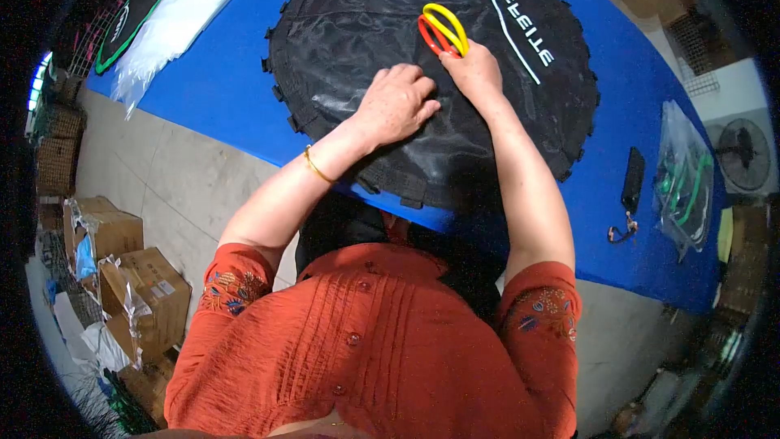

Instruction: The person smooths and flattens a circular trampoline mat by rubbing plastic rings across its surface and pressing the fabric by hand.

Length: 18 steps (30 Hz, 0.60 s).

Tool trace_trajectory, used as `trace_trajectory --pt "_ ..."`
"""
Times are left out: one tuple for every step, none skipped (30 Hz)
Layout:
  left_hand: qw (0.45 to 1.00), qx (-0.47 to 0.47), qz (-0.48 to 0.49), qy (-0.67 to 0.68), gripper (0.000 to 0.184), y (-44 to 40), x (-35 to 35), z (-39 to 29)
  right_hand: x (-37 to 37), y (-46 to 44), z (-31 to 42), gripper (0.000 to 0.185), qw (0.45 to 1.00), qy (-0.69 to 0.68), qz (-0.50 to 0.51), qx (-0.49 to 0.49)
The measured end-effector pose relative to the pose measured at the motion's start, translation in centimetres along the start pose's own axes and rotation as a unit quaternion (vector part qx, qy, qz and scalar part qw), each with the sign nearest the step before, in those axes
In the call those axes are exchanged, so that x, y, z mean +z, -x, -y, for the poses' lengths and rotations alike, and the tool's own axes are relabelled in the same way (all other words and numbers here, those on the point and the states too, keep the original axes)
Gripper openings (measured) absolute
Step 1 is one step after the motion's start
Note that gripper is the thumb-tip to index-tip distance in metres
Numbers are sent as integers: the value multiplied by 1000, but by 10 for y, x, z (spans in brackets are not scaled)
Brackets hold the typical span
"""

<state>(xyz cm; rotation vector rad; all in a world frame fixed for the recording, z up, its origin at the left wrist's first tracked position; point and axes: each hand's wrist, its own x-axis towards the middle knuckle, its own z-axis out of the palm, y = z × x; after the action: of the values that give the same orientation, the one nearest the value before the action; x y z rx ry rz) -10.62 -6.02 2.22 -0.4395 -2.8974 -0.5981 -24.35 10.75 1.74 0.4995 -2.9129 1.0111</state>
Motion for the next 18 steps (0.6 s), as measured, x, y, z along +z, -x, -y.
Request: trace_trajectory --pt "999 3 -29 -20 42 -1 6 5 -1 1 2 39 1000 4 1 1" --pt "998 3 -62 -31 44 0 14 9 -2 4 5 38 1000 -2 -1 3" --pt "995 3 -94 -41 46 3 24 12 -3 8 9 38 1000 -8 -3 6" --pt "991 2 -125 -51 48 5 27 12 -4 9 10 38 1000 -14 -3 9" --pt "993 -9 -109 -37 50 5 30 11 -3 8 10 40 1000 -13 2 10" --pt "993 -8 -115 -37 50 5 33 11 -3 8 11 40 1000 -12 15 5" --pt "992 -8 -121 -39 50 6 33 11 -2 8 13 40 1000 -12 29 -1" --pt "991 -9 -128 -41 49 5 33 12 -2 8 17 40 999 -12 42 -7" --pt "991 -14 -129 -43 49 6 33 12 0 7 20 40 999 -6 38 -16" --pt "990 -18 -130 -45 49 6 31 11 4 5 20 39 999 -7 27 -15" --pt "990 -21 -130 -47 49 6 29 10 7 3 20 39 1000 -8 16 -14" --pt "990 -19 -130 -45 50 6 29 9 9 1 19 38 1000 -8 5 -13" --pt "990 -17 -130 -44 51 5 30 9 10 0 19 38 1000 -10 7 -11" --pt "990 -16 -130 -43 52 5 31 10 11 -2 19 39 1000 -12 10 -11" --pt "990 -18 -134 -42 52 5 32 11 11 -4 19 39 1000 -14 13 -11" --pt "989 -20 -138 -40 53 5 33 11 11 -5 19 39 999 -11 29 -18" --pt "989 -22 -142 -38 54 4 34 11 10 -5 19 39 999 -8 44 -25" --pt "988 -22 -145 -39 55 3 35 12 10 -6 19 40 998 -4 60 -32"
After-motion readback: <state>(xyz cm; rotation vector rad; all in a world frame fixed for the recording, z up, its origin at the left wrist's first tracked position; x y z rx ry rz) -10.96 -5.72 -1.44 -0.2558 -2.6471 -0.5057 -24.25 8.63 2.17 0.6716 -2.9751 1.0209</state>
